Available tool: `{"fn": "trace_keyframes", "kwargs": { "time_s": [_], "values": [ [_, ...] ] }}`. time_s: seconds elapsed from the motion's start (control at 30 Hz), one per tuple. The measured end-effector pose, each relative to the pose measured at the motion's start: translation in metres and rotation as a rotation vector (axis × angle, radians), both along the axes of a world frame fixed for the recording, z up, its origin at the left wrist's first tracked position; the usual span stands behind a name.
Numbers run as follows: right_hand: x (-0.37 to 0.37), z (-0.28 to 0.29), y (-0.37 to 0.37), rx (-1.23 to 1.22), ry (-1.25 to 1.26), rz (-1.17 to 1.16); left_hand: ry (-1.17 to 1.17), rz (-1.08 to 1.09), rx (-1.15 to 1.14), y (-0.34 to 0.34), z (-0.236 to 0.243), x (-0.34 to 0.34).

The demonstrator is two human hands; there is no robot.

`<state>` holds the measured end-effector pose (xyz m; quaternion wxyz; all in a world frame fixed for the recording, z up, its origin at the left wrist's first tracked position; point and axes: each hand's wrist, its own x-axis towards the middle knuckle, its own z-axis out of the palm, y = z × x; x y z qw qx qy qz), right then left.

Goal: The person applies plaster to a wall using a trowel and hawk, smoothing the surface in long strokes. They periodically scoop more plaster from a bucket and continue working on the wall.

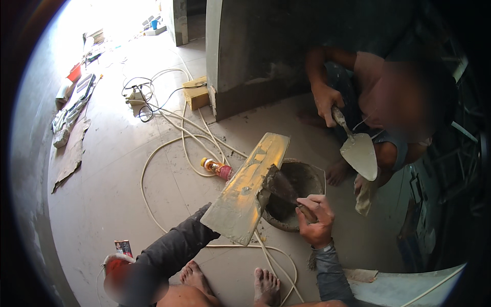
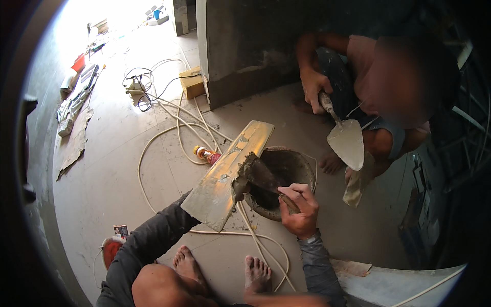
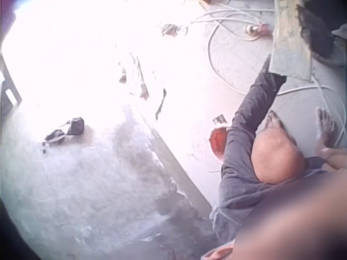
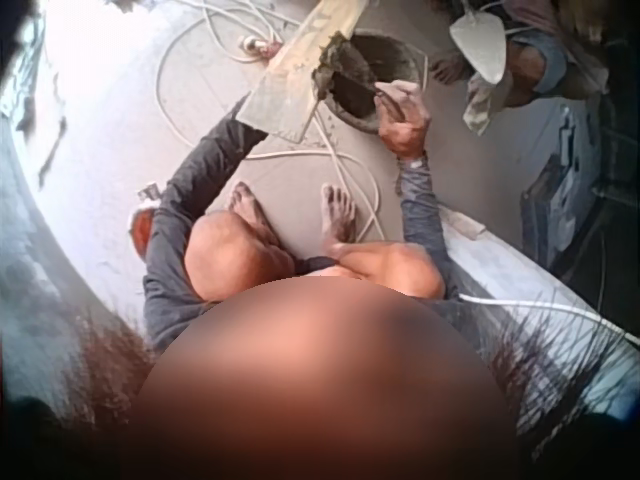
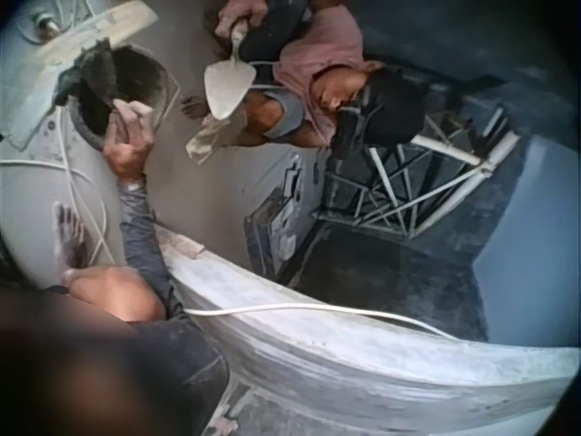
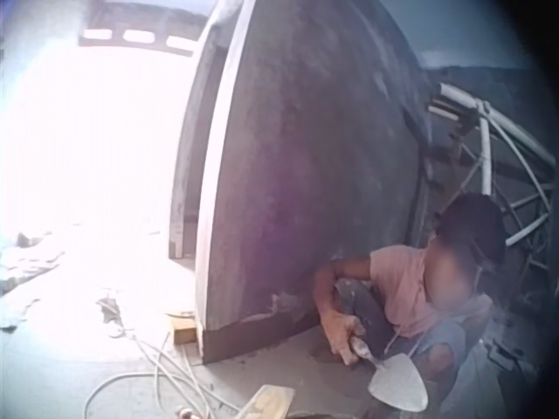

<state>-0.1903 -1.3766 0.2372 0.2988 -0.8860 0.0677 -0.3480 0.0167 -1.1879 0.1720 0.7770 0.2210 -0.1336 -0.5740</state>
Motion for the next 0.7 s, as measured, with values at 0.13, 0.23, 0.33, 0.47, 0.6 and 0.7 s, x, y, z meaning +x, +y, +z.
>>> {"fn": "trace_keyframes", "kwargs": {
  "time_s": [0.13,0.23,0.33,0.47,0.6,0.7],
  "values": [
    [-0.003,-0.005,-0.005,-0.048,0.033,-0.029,-0.010,0.031,0.000,0.008,0.001,0.009],
    [-0.010,0.005,-0.016,-0.085,0.097,-0.057,-0.025,0.056,0.012,0.019,0.000,0.015],
    [-0.011,0.017,-0.027,-0.044,0.270,-0.117,-0.040,0.080,0.031,0.030,-0.003,0.018],
    [0.008,0.010,-0.043,-0.053,0.617,-0.183,-0.036,0.095,0.044,0.036,-0.007,0.017],
    [0.045,-0.025,-0.067,-0.022,0.932,-0.120,-0.040,0.099,0.047,0.035,-0.008,0.017],
    [0.070,-0.061,-0.087,0.238,1.133,-0.154,-0.042,0.117,0.047,0.038,-0.008,0.019]
  ]
}}
